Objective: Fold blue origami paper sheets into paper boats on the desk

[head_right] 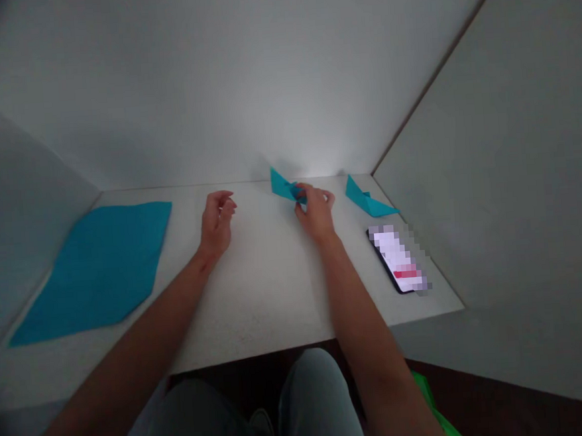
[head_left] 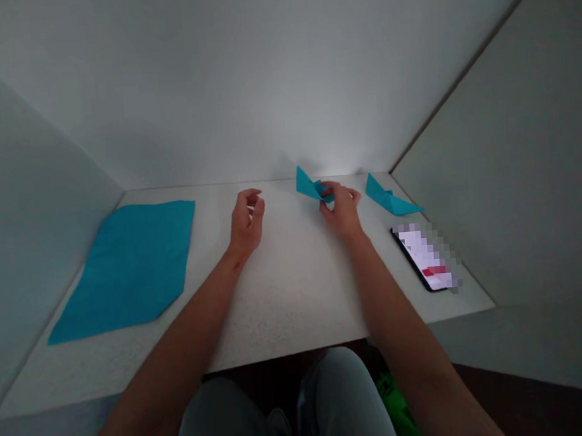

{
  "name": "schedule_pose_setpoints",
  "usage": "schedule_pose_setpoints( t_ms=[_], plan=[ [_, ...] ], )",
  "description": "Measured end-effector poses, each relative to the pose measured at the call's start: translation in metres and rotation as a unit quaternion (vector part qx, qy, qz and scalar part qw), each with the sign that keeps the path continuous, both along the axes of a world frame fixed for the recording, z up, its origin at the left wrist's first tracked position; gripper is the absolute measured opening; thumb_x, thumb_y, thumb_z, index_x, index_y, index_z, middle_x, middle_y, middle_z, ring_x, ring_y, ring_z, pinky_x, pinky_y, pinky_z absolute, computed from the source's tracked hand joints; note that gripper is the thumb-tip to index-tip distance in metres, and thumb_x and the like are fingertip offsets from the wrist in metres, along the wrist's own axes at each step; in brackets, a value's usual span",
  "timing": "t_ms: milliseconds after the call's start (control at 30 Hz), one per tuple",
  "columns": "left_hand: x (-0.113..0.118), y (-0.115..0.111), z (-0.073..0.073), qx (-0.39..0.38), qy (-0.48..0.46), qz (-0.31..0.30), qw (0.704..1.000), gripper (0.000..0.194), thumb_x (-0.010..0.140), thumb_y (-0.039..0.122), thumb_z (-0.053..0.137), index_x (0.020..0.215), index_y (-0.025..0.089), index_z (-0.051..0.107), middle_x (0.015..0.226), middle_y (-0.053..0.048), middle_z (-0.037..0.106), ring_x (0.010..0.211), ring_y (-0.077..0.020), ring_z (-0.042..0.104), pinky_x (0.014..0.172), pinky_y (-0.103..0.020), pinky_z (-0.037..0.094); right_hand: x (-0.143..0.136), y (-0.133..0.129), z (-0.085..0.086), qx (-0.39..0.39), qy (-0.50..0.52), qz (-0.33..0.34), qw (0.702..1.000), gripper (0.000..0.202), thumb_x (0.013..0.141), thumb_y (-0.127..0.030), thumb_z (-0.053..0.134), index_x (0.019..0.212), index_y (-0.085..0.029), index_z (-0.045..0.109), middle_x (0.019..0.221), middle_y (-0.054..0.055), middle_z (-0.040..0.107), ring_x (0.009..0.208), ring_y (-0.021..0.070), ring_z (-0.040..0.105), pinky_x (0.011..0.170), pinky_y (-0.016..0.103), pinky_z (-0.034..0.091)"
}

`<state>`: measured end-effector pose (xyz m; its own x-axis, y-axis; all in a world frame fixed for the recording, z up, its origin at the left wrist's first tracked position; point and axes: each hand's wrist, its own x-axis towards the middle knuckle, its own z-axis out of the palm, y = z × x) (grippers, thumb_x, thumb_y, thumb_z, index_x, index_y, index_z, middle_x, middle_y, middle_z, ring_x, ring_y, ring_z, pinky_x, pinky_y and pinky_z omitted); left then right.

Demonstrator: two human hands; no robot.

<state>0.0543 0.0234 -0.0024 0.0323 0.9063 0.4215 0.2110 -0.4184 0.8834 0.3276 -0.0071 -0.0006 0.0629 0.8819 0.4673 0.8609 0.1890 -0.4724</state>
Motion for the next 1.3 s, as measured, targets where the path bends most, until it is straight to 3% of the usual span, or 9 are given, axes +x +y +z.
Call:
schedule_pose_setpoints(
  t_ms=[133, 233, 400, 633, 733, 900, 1033, 1167, 1300],
  plan=[
    [-0.016, 0.011, -0.010, -0.043, -0.104, 0.034, 0.993, 0.054, 0.103, 0.077, 0.047, 0.120, 0.028, 0.062, 0.102, -0.006, 0.064, 0.089, -0.0208, 0.061, 0.074, -0.031, 0.050, -0.041, -0.001, 0.004, 0.027, -0.083, 0.153, 0.984, 0.017, 0.095, -0.019, 0.068, 0.101, -0.031, 0.078, 0.135, 0.006, 0.079, 0.143, 0.0354, 0.060, 0.121, 0.058, 0.034],
    [-0.017, 0.013, -0.011, -0.067, -0.090, 0.004, 0.994, 0.053, 0.099, 0.076, 0.057, 0.119, 0.027, 0.064, 0.096, -0.004, 0.062, 0.080, -0.0188, 0.058, 0.070, -0.031, 0.048, -0.056, 0.003, 0.002, 0.048, -0.101, 0.211, 0.971, 0.020, 0.097, -0.016, 0.068, 0.099, -0.032, 0.079, 0.149, 0.006, 0.073, 0.146, 0.0360, 0.056, 0.121, 0.059, 0.038],
    [-0.011, 0.008, -0.014, -0.061, 0.041, -0.087, 0.994, 0.052, 0.089, 0.054, 0.080, 0.129, 0.022, 0.068, 0.111, -0.007, 0.073, 0.071, -0.0137, 0.059, 0.066, -0.030, 0.049, -0.057, 0.011, -0.008, 0.043, -0.013, 0.289, 0.956, 0.024, 0.101, -0.016, 0.057, 0.100, -0.030, 0.077, 0.132, 0.010, 0.075, 0.121, 0.0280, 0.068, 0.105, 0.048, 0.055],
    [-0.015, 0.006, -0.015, -0.084, 0.061, -0.129, 0.986, 0.048, 0.104, 0.043, 0.060, 0.148, 0.023, 0.066, 0.109, -0.008, 0.080, 0.085, -0.0204, 0.071, 0.074, -0.032, 0.056, -0.065, 0.009, -0.010, 0.048, 0.115, 0.291, 0.949, 0.023, 0.105, -0.022, 0.048, 0.105, -0.029, 0.070, 0.119, 0.010, 0.074, 0.115, 0.0267, 0.070, 0.100, 0.046, 0.058],
    [-0.014, 0.001, -0.011, -0.070, 0.056, -0.142, 0.986, 0.048, 0.107, 0.043, 0.056, 0.150, 0.023, 0.063, 0.104, -0.006, 0.078, 0.081, -0.0187, 0.067, 0.073, -0.031, 0.054, -0.067, 0.010, -0.011, 0.021, 0.118, 0.228, 0.966, 0.014, 0.105, -0.040, 0.059, 0.104, -0.028, 0.067, 0.105, 0.010, 0.073, 0.103, 0.0285, 0.067, 0.090, 0.045, 0.058],
    [-0.005, -0.009, -0.012, -0.061, 0.054, -0.168, 0.982, 0.052, 0.105, 0.049, 0.066, 0.150, 0.024, 0.058, 0.109, -0.007, 0.076, 0.077, -0.0163, 0.066, 0.068, -0.029, 0.052, -0.063, 0.017, -0.018, 0.006, 0.143, 0.137, 0.980, 0.036, 0.105, -0.060, 0.065, 0.091, -0.027, 0.065, 0.090, 0.007, 0.069, 0.092, 0.0272, 0.061, 0.086, 0.044, 0.054],
    [0.000, -0.009, -0.018, -0.048, 0.035, -0.149, 0.987, 0.052, 0.100, 0.049, 0.073, 0.143, 0.024, 0.059, 0.122, -0.010, 0.074, 0.080, -0.0161, 0.068, 0.069, -0.029, 0.054, -0.059, 0.023, -0.022, 0.004, 0.196, 0.167, 0.966, 0.043, 0.112, -0.063, 0.053, 0.092, -0.027, 0.068, 0.085, 0.004, 0.068, 0.085, 0.0244, 0.060, 0.083, 0.040, 0.049],
    [-0.002, -0.004, -0.022, -0.049, -0.001, -0.097, 0.994, 0.039, 0.104, 0.043, 0.065, 0.138, 0.024, 0.064, 0.121, -0.010, 0.075, 0.093, -0.0191, 0.071, 0.081, -0.033, 0.058, -0.057, 0.023, -0.020, 0.007, 0.219, 0.257, 0.941, 0.046, 0.111, -0.063, 0.057, 0.084, -0.027, 0.067, 0.084, 0.002, 0.063, 0.085, 0.0226, 0.060, 0.083, 0.039, 0.047],
    [-0.005, -0.004, -0.019, -0.036, -0.026, -0.091, 0.995, 0.048, 0.100, 0.043, 0.071, 0.145, 0.027, 0.063, 0.140, -0.012, 0.073, 0.115, -0.0238, 0.073, 0.093, -0.037, 0.059, -0.059, 0.021, -0.017, 0.005, 0.228, 0.293, 0.929, 0.039, 0.109, -0.052, 0.062, 0.081, -0.026, 0.067, 0.081, 0.001, 0.062, 0.081, 0.0210, 0.059, 0.081, 0.038, 0.047]
  ],
)
